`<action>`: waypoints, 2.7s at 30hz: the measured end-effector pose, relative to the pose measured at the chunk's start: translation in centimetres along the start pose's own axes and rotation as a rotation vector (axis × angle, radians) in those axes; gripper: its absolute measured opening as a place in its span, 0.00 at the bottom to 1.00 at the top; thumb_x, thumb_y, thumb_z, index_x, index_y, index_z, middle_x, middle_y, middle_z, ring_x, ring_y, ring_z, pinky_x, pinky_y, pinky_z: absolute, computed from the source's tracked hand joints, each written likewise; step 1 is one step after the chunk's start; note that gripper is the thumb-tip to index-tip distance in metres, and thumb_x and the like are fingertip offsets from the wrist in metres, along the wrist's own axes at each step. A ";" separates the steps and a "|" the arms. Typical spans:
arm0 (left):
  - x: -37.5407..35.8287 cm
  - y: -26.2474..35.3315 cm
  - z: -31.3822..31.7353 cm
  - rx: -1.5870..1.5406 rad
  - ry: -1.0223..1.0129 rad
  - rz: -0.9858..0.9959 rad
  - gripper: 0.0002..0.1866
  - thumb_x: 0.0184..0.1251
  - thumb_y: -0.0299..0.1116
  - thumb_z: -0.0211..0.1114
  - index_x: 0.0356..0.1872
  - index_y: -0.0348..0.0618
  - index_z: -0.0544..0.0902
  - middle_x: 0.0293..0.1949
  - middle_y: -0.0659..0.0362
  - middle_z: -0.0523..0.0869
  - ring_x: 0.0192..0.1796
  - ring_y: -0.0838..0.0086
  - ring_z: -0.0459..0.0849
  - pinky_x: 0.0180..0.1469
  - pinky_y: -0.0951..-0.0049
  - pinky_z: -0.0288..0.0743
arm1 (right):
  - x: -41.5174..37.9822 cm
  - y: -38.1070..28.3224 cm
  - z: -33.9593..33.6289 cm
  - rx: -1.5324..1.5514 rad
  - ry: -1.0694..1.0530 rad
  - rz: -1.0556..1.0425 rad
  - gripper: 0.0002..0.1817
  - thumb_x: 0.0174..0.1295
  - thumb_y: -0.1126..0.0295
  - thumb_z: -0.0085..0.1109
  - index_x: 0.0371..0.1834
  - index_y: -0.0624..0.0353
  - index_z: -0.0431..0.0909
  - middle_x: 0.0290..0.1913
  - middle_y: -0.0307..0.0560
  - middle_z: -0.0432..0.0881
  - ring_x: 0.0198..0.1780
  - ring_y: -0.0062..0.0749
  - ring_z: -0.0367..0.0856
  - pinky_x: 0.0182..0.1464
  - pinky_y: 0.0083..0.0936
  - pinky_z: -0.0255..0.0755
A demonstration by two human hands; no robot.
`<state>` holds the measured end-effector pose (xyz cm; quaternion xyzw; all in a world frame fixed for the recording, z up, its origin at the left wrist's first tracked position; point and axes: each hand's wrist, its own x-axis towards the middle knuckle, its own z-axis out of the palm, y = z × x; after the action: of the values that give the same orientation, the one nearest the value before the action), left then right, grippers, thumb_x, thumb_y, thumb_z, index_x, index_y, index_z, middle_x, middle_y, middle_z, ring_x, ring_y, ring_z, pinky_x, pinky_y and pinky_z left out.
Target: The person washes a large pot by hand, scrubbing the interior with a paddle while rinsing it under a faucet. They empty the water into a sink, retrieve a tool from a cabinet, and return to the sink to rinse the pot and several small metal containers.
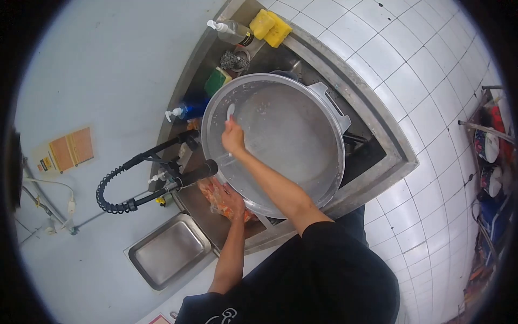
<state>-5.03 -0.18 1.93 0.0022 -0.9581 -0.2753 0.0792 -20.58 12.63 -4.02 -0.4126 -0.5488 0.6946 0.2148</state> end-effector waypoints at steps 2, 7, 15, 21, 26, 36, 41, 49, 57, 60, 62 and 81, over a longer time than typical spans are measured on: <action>0.4 -0.2 0.1 0.005 0.000 0.006 0.27 0.77 0.35 0.43 0.71 0.33 0.55 0.70 0.41 0.61 0.72 0.52 0.60 0.71 0.65 0.52 | -0.5 -1.3 -0.1 -0.036 0.006 -0.142 0.15 0.69 0.67 0.45 0.49 0.65 0.77 0.33 0.64 0.82 0.34 0.57 0.79 0.40 0.42 0.71; 0.0 0.4 -0.8 0.077 -0.004 -0.004 0.26 0.77 0.35 0.42 0.71 0.33 0.56 0.70 0.42 0.61 0.73 0.53 0.59 0.72 0.66 0.51 | 2.7 -7.2 -2.8 0.119 0.048 0.091 0.19 0.69 0.67 0.44 0.58 0.67 0.74 0.36 0.65 0.82 0.36 0.53 0.82 0.40 0.39 0.72; 0.9 -1.7 0.1 0.012 0.038 0.031 0.25 0.75 0.31 0.46 0.70 0.33 0.59 0.68 0.42 0.66 0.71 0.54 0.63 0.71 0.65 0.54 | 5.1 -1.9 -2.1 0.045 -0.049 0.220 0.19 0.69 0.62 0.44 0.41 0.67 0.79 0.34 0.64 0.83 0.36 0.54 0.82 0.40 0.41 0.72; 0.8 -2.6 -0.6 -0.080 -0.025 -0.028 0.26 0.73 0.30 0.48 0.70 0.37 0.60 0.63 0.39 0.71 0.64 0.50 0.71 0.65 0.62 0.61 | -1.1 -2.4 -4.6 -0.120 -0.412 0.140 0.20 0.69 0.59 0.44 0.48 0.64 0.79 0.26 0.58 0.79 0.30 0.43 0.80 0.34 0.36 0.70; 1.6 -1.0 -1.9 0.039 -0.008 0.063 0.26 0.73 0.31 0.48 0.71 0.40 0.60 0.60 0.39 0.74 0.59 0.50 0.74 0.60 0.61 0.65 | 1.9 -2.7 -5.7 0.001 -0.085 0.004 0.19 0.70 0.59 0.45 0.34 0.64 0.78 0.20 0.51 0.74 0.20 0.36 0.72 0.26 0.37 0.67; 1.8 -0.8 -2.7 0.100 -0.066 -0.032 0.27 0.71 0.29 0.48 0.71 0.42 0.60 0.63 0.40 0.71 0.63 0.49 0.72 0.62 0.61 0.65 | -2.0 -3.1 -2.4 -0.105 -0.485 0.091 0.19 0.71 0.60 0.43 0.33 0.64 0.78 0.21 0.52 0.75 0.23 0.38 0.75 0.28 0.39 0.69; 0.6 -1.7 -2.8 0.154 -0.125 -0.121 0.25 0.75 0.33 0.45 0.71 0.45 0.61 0.64 0.40 0.69 0.62 0.43 0.70 0.62 0.56 0.64 | -1.8 -1.8 -0.8 -0.079 -0.306 0.056 0.18 0.70 0.62 0.43 0.37 0.66 0.79 0.26 0.57 0.80 0.29 0.43 0.77 0.35 0.38 0.70; 2.3 0.6 -3.8 0.148 -0.154 -0.143 0.26 0.73 0.32 0.48 0.71 0.48 0.61 0.62 0.41 0.73 0.58 0.44 0.74 0.58 0.56 0.69 | -1.8 -3.8 -2.2 -0.111 -0.452 0.011 0.20 0.71 0.61 0.42 0.23 0.62 0.71 0.13 0.42 0.68 0.14 0.30 0.68 0.17 0.33 0.63; 1.8 -0.5 -3.2 0.252 0.035 0.007 0.28 0.70 0.32 0.52 0.72 0.55 0.61 0.39 0.44 0.81 0.39 0.47 0.76 0.43 0.50 0.68 | -1.4 -5.6 -3.0 0.035 -0.451 0.240 0.21 0.72 0.59 0.42 0.22 0.59 0.72 0.12 0.40 0.68 0.11 0.24 0.65 0.12 0.29 0.57; 1.6 -2.5 -2.4 0.204 0.036 0.027 0.28 0.70 0.32 0.52 0.72 0.55 0.62 0.38 0.43 0.81 0.40 0.48 0.75 0.44 0.52 0.67 | 1.8 -5.2 -3.1 0.213 -0.373 0.308 0.20 0.71 0.60 0.43 0.24 0.60 0.73 0.13 0.40 0.69 0.12 0.25 0.66 0.13 0.30 0.58; 1.7 -2.4 -2.4 0.220 0.057 0.021 0.29 0.70 0.31 0.53 0.72 0.55 0.62 0.37 0.44 0.81 0.40 0.48 0.75 0.45 0.52 0.67 | 1.4 -4.7 -1.7 0.474 -0.230 0.363 0.20 0.71 0.60 0.44 0.25 0.61 0.73 0.13 0.40 0.70 0.12 0.26 0.67 0.14 0.30 0.59; 8.6 13.3 -4.7 -0.976 0.050 -0.317 0.21 0.62 0.26 0.68 0.56 0.34 0.75 0.44 0.56 0.82 0.39 0.76 0.82 0.40 0.78 0.77 | -0.5 -1.7 -16.6 -0.335 -0.731 0.372 0.25 0.70 0.54 0.45 0.54 0.66 0.74 0.20 0.38 0.70 0.12 0.20 0.61 0.12 0.24 0.55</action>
<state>-12.26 8.22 14.23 0.1167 -0.7037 -0.6989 0.0514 -7.17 22.50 -3.23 -0.2609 -0.6101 0.7231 -0.1920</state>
